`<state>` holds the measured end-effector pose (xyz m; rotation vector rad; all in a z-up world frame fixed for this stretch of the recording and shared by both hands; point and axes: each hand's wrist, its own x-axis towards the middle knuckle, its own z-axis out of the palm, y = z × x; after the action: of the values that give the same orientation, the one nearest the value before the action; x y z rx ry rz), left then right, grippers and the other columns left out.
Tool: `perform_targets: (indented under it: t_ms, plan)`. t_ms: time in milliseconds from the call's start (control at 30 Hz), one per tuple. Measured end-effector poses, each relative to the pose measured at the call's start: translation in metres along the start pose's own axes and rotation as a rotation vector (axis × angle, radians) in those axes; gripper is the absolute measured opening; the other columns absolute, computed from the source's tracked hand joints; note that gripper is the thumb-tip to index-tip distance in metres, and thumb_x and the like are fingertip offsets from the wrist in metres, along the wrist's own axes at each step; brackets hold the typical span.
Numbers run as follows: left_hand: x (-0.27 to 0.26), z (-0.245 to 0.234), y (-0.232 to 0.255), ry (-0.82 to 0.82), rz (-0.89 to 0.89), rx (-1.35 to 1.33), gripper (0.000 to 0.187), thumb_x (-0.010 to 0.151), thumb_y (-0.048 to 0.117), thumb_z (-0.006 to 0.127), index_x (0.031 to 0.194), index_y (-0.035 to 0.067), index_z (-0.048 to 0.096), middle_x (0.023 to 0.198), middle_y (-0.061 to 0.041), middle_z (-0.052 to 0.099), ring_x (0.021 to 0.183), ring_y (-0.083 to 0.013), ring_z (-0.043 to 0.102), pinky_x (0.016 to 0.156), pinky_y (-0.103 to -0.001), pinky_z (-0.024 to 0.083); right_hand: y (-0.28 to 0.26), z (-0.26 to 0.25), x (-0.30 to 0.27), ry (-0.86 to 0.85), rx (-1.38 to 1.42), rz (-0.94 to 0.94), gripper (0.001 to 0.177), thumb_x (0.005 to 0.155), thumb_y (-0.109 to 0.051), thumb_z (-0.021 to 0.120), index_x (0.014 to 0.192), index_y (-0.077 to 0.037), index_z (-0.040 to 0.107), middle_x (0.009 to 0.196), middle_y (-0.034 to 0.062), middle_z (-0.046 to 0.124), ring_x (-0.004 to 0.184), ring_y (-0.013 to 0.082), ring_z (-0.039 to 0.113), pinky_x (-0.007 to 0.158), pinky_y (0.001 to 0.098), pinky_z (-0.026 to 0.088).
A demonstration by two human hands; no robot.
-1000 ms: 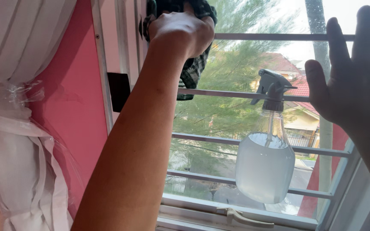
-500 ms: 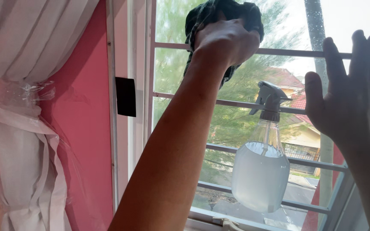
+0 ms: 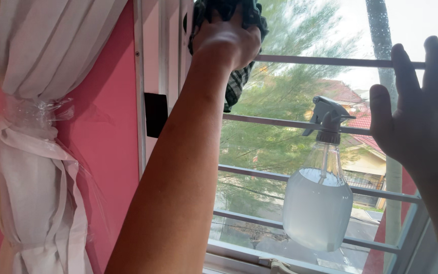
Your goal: The person cleans a glass window by spraying it with liquid from a bottle and wiping the surface with a cloth.
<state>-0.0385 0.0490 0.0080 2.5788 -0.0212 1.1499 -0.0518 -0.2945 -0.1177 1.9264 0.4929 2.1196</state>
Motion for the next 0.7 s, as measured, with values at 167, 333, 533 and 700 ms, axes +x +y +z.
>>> perform_targets:
  t_ms: [167,333,533,700]
  plan:
    - [-0.005,-0.004,0.010,-0.086,-0.037,0.120,0.065,0.112,0.048,0.026,0.144,0.008,0.066,0.125,-0.018,0.076,0.108,-0.0274,0.077,0.102,-0.044,0.057,-0.004,-0.004,0.002,-0.013,0.008,0.023,0.052,0.119,-0.036,0.052,0.156,0.002,0.050,0.161,0.0345,0.040,0.153,0.0520,0.035,0.125,0.0609,0.033]
    - [-0.006,-0.001,0.014,-0.054,0.102,0.289,0.044,0.104,0.036,0.040,0.129,0.014,0.069,0.111,-0.016,0.071,0.095,-0.0300,0.070,0.086,-0.048,0.059,-0.009,-0.004,0.008,0.033,0.077,0.015,0.053,0.120,-0.035,0.051,0.155,0.004,0.050,0.161,0.0375,0.040,0.152,0.0541,0.037,0.124,0.0630,0.032]
    - [-0.016,0.001,0.050,-0.136,0.072,0.089,0.044,0.107,0.025,0.039,0.133,0.003,0.066,0.121,-0.020,0.071,0.104,-0.0266,0.073,0.093,-0.040,0.056,-0.006,0.001,0.008,0.063,0.086,-0.015,0.052,0.120,-0.033,0.051,0.152,0.007,0.051,0.158,0.0379,0.041,0.149,0.0533,0.040,0.124,0.0619,0.034]
    - [-0.032,0.002,0.076,-0.127,0.176,0.076,0.042,0.100,0.024,0.044,0.132,0.013,0.069,0.136,-0.017,0.064,0.121,-0.0295,0.066,0.102,-0.044,0.051,-0.001,0.009,0.001,0.079,-0.018,-0.022,0.050,0.118,-0.030,0.053,0.153,0.006,0.052,0.157,0.0319,0.042,0.145,0.0459,0.045,0.120,0.0536,0.040]
